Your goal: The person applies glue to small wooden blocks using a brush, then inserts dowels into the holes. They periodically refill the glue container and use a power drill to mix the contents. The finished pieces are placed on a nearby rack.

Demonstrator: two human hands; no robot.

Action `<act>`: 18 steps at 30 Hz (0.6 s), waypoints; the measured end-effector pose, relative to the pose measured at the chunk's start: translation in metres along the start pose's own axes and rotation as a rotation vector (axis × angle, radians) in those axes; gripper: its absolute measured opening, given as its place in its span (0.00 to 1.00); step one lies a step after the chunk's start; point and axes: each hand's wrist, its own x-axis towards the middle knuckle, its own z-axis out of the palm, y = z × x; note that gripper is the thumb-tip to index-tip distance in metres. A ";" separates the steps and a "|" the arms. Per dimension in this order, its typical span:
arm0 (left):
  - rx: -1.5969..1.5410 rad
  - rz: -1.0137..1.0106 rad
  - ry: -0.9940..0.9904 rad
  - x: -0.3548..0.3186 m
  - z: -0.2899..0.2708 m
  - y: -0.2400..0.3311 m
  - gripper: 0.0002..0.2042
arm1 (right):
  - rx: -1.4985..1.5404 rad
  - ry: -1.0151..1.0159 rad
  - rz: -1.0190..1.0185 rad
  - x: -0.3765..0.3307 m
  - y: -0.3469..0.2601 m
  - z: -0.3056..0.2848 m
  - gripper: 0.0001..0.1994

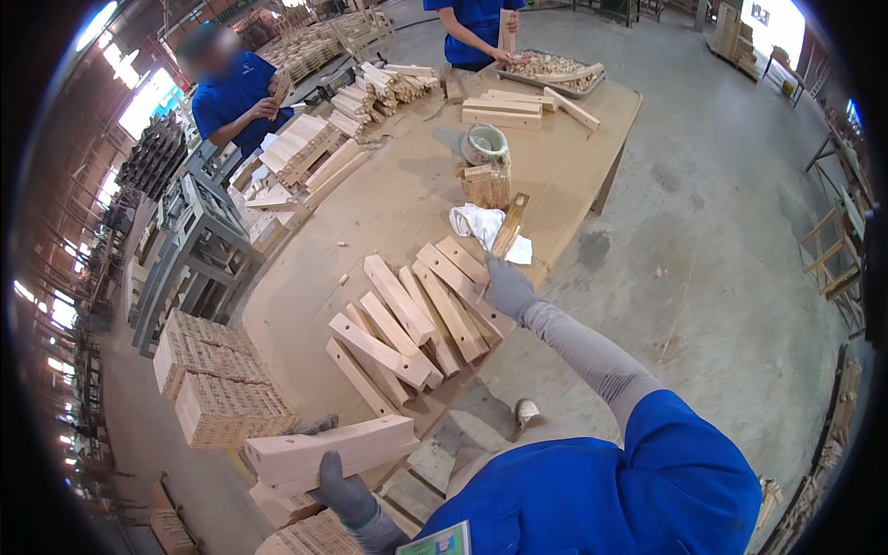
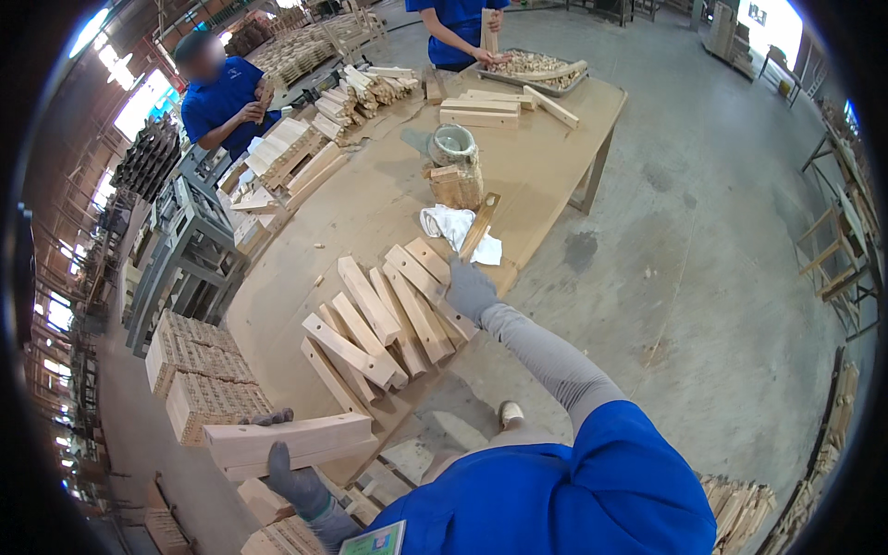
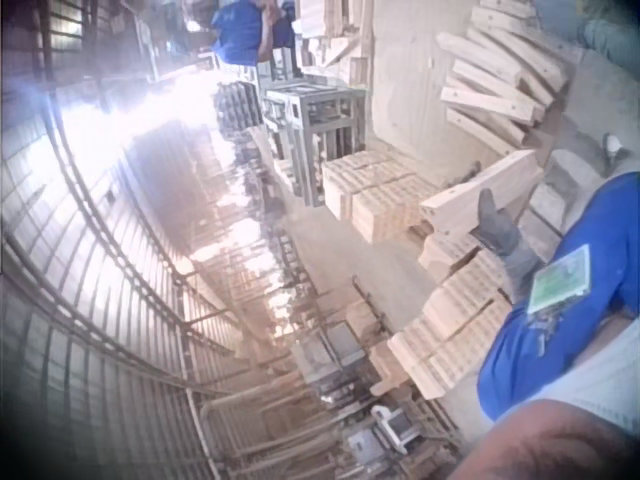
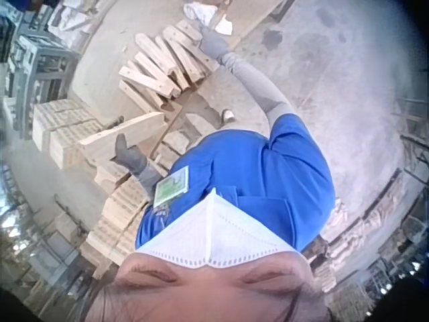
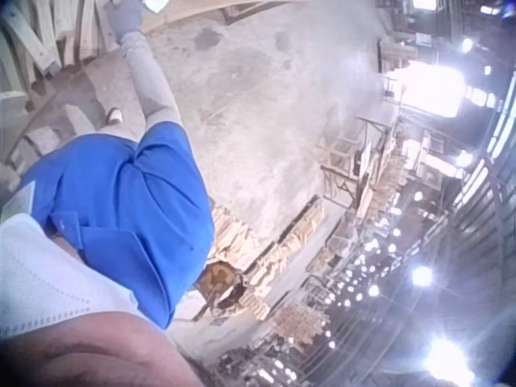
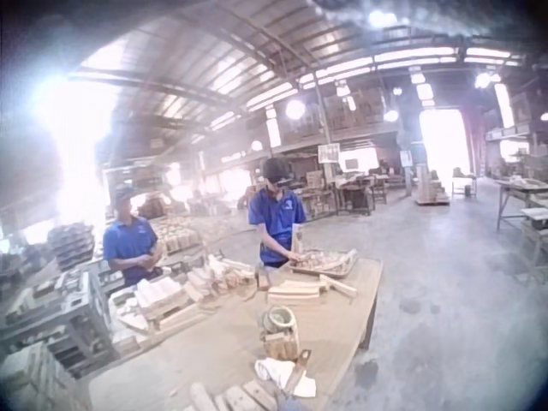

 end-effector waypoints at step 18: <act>-0.057 -0.344 -0.604 0.081 0.185 -0.057 0.30 | 0.586 0.157 -0.349 0.016 0.078 -0.062 0.23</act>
